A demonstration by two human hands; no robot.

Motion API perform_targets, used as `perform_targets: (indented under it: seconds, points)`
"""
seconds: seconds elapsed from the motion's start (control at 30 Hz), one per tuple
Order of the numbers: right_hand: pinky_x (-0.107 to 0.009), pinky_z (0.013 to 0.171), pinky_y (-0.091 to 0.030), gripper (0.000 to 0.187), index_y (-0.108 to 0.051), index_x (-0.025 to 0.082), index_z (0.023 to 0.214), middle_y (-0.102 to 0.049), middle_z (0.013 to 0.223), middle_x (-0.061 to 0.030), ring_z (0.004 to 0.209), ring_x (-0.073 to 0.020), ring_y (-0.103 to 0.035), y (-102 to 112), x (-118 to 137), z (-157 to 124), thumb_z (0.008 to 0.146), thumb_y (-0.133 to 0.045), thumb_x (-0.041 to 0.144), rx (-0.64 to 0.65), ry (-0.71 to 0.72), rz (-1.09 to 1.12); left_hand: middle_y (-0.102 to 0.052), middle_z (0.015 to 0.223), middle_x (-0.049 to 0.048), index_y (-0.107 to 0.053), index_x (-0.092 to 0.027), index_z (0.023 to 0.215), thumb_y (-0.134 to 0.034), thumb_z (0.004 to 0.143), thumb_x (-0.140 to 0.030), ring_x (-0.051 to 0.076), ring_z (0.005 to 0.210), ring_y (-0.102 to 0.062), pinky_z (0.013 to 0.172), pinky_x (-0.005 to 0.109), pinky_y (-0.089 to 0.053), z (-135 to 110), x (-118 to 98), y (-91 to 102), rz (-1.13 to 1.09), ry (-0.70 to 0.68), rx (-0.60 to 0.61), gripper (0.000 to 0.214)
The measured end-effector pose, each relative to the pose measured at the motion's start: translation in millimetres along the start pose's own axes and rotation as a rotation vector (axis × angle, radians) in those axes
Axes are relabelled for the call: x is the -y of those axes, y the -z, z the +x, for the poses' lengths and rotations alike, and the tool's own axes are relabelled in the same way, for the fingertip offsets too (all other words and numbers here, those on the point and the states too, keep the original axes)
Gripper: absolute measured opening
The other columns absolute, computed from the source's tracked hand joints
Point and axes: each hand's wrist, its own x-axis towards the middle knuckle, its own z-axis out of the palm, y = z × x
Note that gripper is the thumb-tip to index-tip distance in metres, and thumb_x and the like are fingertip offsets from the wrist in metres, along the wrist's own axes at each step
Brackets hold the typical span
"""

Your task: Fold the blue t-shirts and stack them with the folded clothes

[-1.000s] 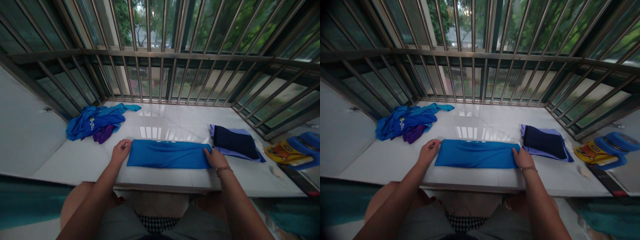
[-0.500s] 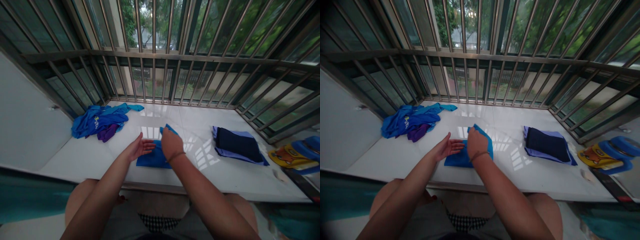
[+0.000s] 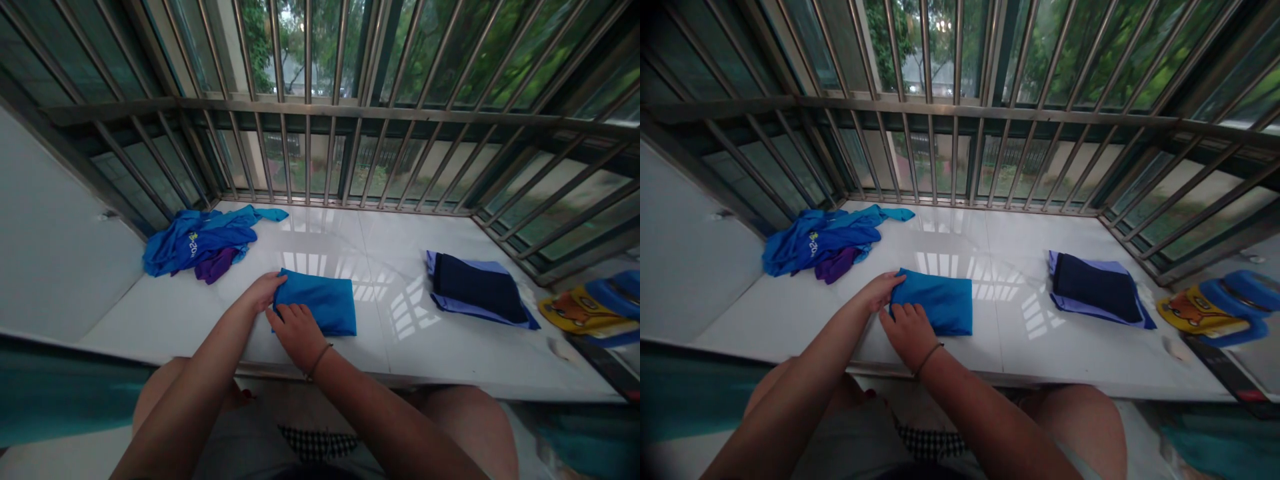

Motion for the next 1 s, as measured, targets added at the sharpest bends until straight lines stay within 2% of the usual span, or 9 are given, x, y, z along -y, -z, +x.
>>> perform_targets:
  seconds: [0.13,0.23,0.33,0.43,0.53,0.6,0.7,0.8,1.0]
  points:
    - [-0.041,0.093,-0.055,0.027,-0.065,0.022,0.138,-0.071,0.137,-0.01,0.113,-0.0257,-0.065,-18,-9,-15,0.113,-0.053,0.024,0.0,0.169,0.019,-0.071,0.071,0.0038,-0.07,-0.022,0.076,-0.072,0.089,-0.038,0.028,0.081,-0.072,0.076,0.037,-0.055,-2,2,2.3,0.291,-0.1,-0.163,0.021]
    - [-0.043,0.101,-0.054,0.03,-0.065,0.023,0.14,-0.071,0.141,-0.0098,0.12,-0.026,-0.064,-20,-16,-32,0.113,-0.055,0.024,-0.048,0.139,0.061,-0.074,0.087,0.0094,-0.072,-0.023,0.078,-0.073,0.086,-0.031,0.036,0.107,-0.071,0.096,0.043,-0.054,-7,4,3.4,0.459,-0.176,-0.268,0.012]
    - [-0.048,0.109,-0.05,0.03,-0.067,0.023,0.14,-0.071,0.141,-0.0111,0.126,-0.0289,-0.063,-12,-27,-51,0.111,-0.059,0.03,-0.12,-0.007,0.095,-0.073,0.122,0.0178,-0.076,-0.019,0.115,-0.069,0.091,-0.026,0.039,0.126,-0.065,0.111,0.049,-0.049,-20,8,-1.0,0.72,-0.334,-0.433,0.026]
    - [-0.05,0.103,-0.052,0.034,-0.068,0.018,0.135,-0.072,0.132,-0.0173,0.12,-0.0333,-0.066,2,-44,-64,0.113,-0.055,0.04,-0.175,-0.383,0.039,-0.065,0.141,0.0225,-0.066,-0.016,0.143,-0.057,0.101,-0.026,0.04,0.132,-0.062,0.115,0.055,-0.049,-36,13,-11.7,1.023,-0.531,-0.55,0.044]
    - [-0.047,0.088,-0.055,0.053,-0.062,0.008,0.139,-0.069,0.127,-0.0264,0.112,-0.0382,-0.069,14,-65,-67,0.113,-0.051,0.052,-0.107,-0.855,-0.039,-0.065,0.144,0.0239,-0.063,-0.015,0.147,-0.05,0.106,-0.03,0.042,0.135,-0.06,0.117,0.058,-0.049,-51,28,-26.0,1.089,-0.624,-0.49,0.045]
    - [-0.044,0.083,-0.055,0.056,-0.062,0.006,0.137,-0.07,0.123,-0.0281,0.109,-0.0388,-0.072,19,-79,-66,0.109,-0.059,0.054,0.013,-1.013,0.038,-0.063,0.148,0.0256,-0.061,-0.014,0.149,-0.052,0.105,-0.031,0.043,0.141,-0.058,0.121,0.06,-0.046,-59,47,-34.6,1.061,-0.64,-0.434,0.048]
    - [-0.038,0.085,-0.052,0.035,-0.067,0.011,0.122,-0.076,0.115,-0.0237,0.106,-0.0345,-0.075,20,-100,-65,0.102,-0.072,0.039,0.117,-1.025,0.285,-0.054,0.163,0.0253,-0.058,-0.016,0.153,-0.054,0.103,-0.033,0.045,0.155,-0.047,0.128,0.066,-0.038,-69,78,-39.8,0.999,-0.642,-0.372,0.053]
    - [-0.033,0.088,-0.05,0.017,-0.069,0.016,0.106,-0.078,0.112,-0.0175,0.107,-0.0291,-0.074,22,-119,-70,0.1,-0.071,0.032,0.092,-0.959,0.416,-0.045,0.173,0.0216,-0.057,-0.02,0.155,-0.058,0.103,-0.046,0.045,0.162,-0.039,0.131,0.07,-0.033,-74,94,-32.5,0.965,-0.654,-0.282,0.058]
    - [-0.027,0.075,-0.05,0.023,-0.061,0.02,0.11,-0.074,0.095,-0.0045,0.087,-0.0203,-0.072,39,-156,-94,0.107,-0.05,0.041,-0.049,-0.972,0.614,-0.042,0.176,0.0193,-0.053,-0.021,0.159,-0.057,0.105,-0.053,0.037,0.159,-0.047,0.132,0.063,-0.036,-72,91,-18.2,0.953,-0.663,-0.206,0.063]
